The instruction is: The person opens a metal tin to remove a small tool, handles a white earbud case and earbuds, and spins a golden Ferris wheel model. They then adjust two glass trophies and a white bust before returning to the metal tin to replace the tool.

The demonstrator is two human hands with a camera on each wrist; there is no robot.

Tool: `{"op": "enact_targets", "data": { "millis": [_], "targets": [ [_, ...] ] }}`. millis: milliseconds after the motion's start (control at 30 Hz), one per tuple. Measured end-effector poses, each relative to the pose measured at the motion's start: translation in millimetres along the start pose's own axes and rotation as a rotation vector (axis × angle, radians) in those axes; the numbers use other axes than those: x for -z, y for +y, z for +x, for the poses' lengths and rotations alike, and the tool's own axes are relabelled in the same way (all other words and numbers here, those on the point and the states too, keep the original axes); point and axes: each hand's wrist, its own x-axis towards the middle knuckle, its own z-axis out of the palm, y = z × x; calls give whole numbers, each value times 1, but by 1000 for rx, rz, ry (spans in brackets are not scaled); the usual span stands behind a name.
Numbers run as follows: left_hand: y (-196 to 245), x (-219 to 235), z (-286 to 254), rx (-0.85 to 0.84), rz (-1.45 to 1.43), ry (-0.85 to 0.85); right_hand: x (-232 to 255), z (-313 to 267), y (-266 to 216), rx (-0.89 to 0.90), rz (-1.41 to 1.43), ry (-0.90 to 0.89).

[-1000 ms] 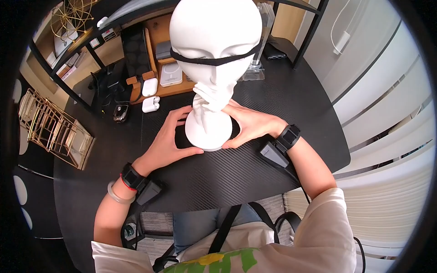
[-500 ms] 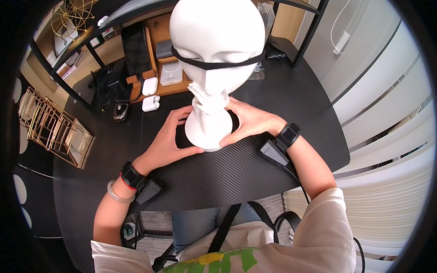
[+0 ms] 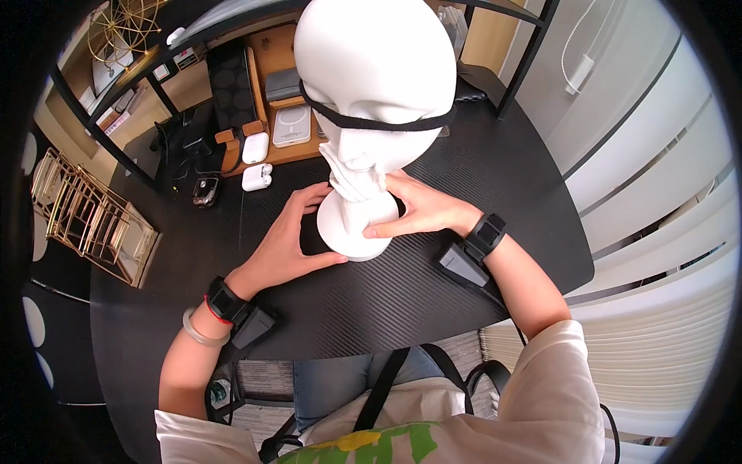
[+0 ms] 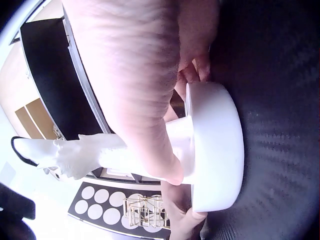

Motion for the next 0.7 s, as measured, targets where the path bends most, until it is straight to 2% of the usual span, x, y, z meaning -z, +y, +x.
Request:
{"op": "enact_targets", "data": {
  "millis": [133, 200, 233, 300, 333, 400, 500, 533, 633, 667, 700],
  "targets": [
    [1, 0, 0, 18, 3, -9, -11, 3, -2, 88, -71, 81],
    [1, 1, 0, 11, 9, -19, -20, 5, -5, 115, 141, 146],
    [1, 2, 1, 4, 13, -31, -18, 5, -8, 116, 141, 145],
    [-1, 0, 0, 0, 15, -15, -13, 3, -19, -26, 114, 131],
    [-1, -1, 0, -4, 16, 0, -14, 4, -24, -26, 114, 130],
    [-2, -1, 0, -6, 11, 9, -20, 5, -31, 45, -33, 315],
    [-3, -2, -1, -11, -5, 19, -17, 4, -15, 66, -13, 307],
    [-4, -2, -1, -14, -16, 25, -15, 5, -12, 141, -49, 321],
    [-4, -2, 0, -7, 2, 26, -13, 2, -18, 106, -66, 324],
    [-4, -2, 0, -7, 2, 26, -15, 4, -18, 195, -118, 382],
    [-4, -2, -1, -6, 3, 24, -16, 4, -19, 194, -118, 382]
  ]
}}
